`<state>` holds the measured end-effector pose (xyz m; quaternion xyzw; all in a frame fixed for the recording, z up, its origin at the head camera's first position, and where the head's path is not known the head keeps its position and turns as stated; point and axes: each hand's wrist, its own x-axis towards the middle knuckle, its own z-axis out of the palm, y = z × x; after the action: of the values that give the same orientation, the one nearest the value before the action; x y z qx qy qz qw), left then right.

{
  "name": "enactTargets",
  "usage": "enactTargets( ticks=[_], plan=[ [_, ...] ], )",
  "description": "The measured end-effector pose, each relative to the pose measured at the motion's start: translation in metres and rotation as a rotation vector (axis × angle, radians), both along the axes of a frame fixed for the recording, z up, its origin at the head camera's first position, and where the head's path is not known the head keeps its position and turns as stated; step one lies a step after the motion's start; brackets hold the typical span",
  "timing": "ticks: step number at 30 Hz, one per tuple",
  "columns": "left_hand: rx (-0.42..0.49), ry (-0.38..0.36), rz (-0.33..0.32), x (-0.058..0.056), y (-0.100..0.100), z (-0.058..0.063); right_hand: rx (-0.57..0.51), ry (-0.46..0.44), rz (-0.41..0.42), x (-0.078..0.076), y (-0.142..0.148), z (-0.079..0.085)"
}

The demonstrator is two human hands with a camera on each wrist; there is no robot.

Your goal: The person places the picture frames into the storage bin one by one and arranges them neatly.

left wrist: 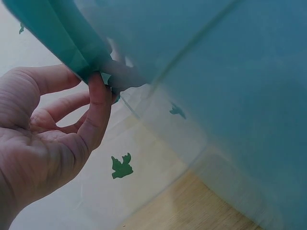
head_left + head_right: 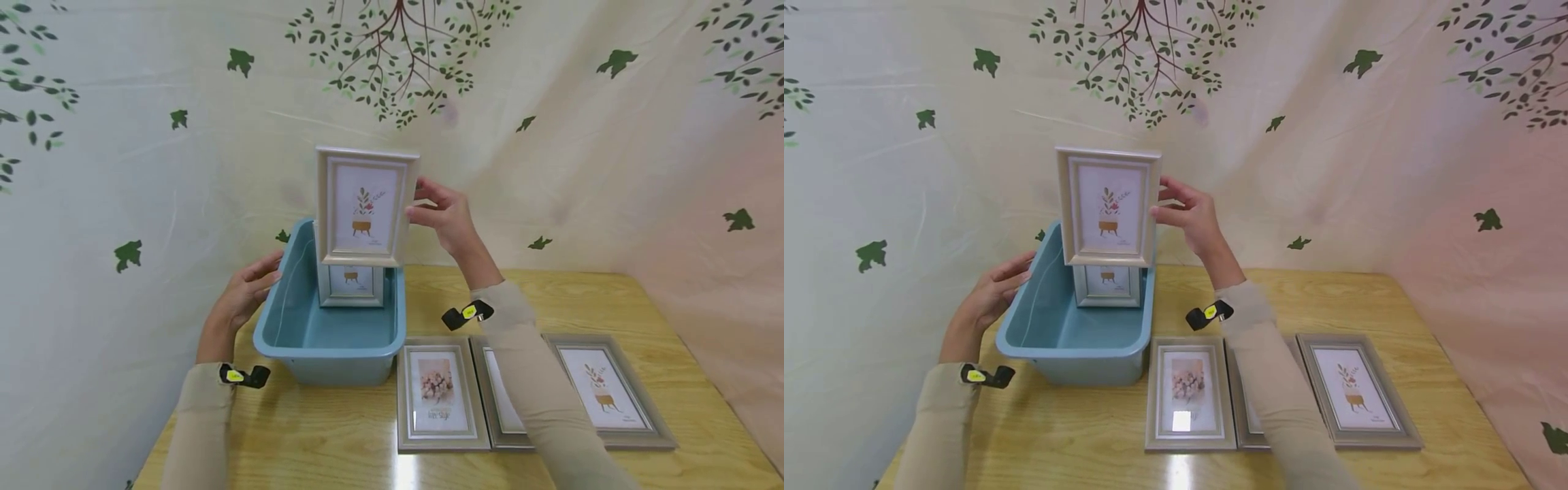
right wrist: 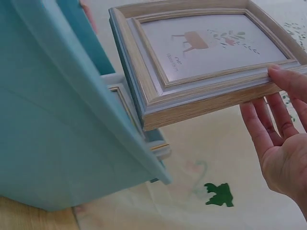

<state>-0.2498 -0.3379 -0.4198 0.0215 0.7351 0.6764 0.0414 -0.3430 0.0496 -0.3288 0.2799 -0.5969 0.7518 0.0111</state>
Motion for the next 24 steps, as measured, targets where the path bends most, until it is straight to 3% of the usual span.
enactTargets(
  ticks=[6,24],
  plan=[
    [0.003,-0.004,0.001,0.001,0.000,-0.001,0.005,-0.052,-0.001,-0.001,-0.007,-0.013],
    [-0.021,-0.010,0.023,0.000,0.001,-0.001,0.135,-0.059,-0.020,-0.007,-0.012,-0.038]
  ],
)
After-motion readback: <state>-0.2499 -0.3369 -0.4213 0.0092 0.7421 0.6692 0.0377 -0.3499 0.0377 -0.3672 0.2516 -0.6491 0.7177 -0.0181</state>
